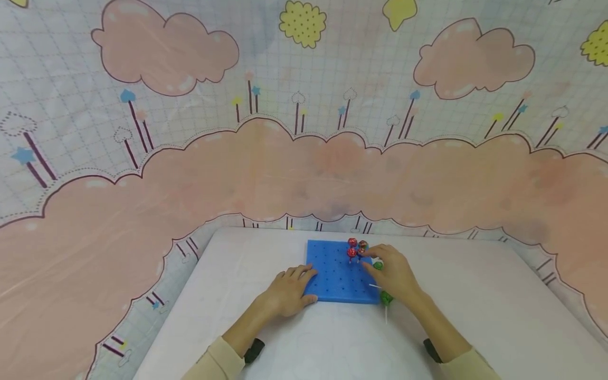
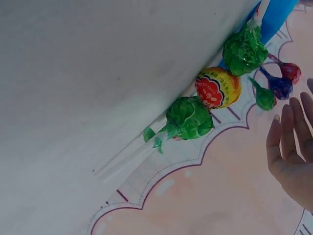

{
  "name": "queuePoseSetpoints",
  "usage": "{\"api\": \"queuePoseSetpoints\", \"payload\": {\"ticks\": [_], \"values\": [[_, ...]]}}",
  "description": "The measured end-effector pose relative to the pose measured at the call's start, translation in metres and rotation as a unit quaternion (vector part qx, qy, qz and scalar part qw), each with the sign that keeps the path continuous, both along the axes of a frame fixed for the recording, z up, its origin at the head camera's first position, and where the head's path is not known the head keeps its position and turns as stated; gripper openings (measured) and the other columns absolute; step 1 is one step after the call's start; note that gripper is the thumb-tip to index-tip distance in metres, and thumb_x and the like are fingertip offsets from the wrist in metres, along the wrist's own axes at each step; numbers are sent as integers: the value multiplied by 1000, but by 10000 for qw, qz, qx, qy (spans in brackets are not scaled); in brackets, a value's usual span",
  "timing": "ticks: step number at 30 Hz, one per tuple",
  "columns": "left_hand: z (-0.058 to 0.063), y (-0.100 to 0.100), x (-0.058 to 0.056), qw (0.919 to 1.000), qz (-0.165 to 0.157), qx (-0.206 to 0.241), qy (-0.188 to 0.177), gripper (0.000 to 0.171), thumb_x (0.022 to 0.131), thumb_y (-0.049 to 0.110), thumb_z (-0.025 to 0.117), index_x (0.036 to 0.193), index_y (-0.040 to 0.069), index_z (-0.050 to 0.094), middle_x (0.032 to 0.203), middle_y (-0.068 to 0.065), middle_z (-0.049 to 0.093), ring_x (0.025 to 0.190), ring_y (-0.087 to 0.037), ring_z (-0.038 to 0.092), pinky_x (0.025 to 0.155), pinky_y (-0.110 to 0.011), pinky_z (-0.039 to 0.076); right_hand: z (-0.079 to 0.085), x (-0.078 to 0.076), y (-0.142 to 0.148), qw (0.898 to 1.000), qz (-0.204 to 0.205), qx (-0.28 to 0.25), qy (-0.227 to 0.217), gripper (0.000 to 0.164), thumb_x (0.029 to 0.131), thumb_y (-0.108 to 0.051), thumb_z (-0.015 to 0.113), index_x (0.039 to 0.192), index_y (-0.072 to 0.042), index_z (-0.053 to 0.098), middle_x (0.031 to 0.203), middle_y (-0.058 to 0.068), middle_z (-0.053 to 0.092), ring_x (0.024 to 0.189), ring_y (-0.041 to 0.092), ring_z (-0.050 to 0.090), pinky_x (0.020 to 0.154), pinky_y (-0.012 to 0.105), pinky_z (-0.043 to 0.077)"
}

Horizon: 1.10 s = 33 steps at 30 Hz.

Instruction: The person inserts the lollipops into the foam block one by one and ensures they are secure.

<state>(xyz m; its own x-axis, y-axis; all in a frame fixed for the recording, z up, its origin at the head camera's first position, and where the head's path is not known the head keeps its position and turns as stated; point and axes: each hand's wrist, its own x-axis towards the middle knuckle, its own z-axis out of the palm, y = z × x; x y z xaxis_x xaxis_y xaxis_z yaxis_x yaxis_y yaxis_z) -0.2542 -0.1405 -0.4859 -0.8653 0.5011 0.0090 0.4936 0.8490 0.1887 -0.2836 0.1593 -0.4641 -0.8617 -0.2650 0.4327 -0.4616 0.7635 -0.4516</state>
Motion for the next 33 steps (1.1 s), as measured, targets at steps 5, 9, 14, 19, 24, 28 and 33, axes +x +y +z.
{"api": "queuePoseSetpoints", "payload": {"ticks": [5,9,14,19,24,28,33], "values": [[-4,0,-1,10000,-30,21,55,67,105,49,58,160,15,40,167,-11,36,149,-38,40,118,-60,37,0,3,6,9999,65,-48,-119,20,92,-16,82,111,-9,79,117,5,74,108,29,68,84,45,60],[-5,1,-2,9999,-63,56,58,66,105,48,59,159,14,41,166,-12,37,148,-39,40,117,-62,37,0,8,12,9996,166,24,-222,20,92,-14,82,110,-8,79,113,5,74,102,28,69,83,44,60],[-4,1,-2,10000,-6,4,-5,67,105,48,60,159,14,41,166,-12,36,148,-39,40,117,-61,36,-1,11,19,9981,283,158,-523,19,92,-13,81,111,-8,78,111,5,74,103,28,70,89,47,60],[-4,1,-3,10000,8,42,-59,67,105,47,60,159,13,41,166,-13,37,148,-40,39,118,-62,36,-1,10,23,9948,189,315,-949,18,94,-14,79,112,-10,78,112,4,73,106,27,70,93,48,60],[-6,2,-2,10000,-14,31,-29,67,106,47,58,160,12,40,166,-13,36,149,-40,39,118,-61,35,1,11,26,9919,165,378,-1204,17,96,-12,76,113,-9,77,111,4,73,107,26,69,94,48,59],[-3,2,-1,10000,-52,29,-12,67,106,46,59,159,11,40,166,-14,36,148,-41,39,118,-61,36,4,11,30,9870,195,334,-1558,14,96,-8,74,109,-10,78,102,0,72,99,21,68,87,40,61],[1,3,-2,10000,-3,7,-72,67,105,47,59,159,12,40,166,-13,36,149,-40,39,118,-61,36,9,12,40,9779,286,444,-2025,14,94,-4,74,106,-10,78,95,-2,70,90,16,63,75,29,59]]}}
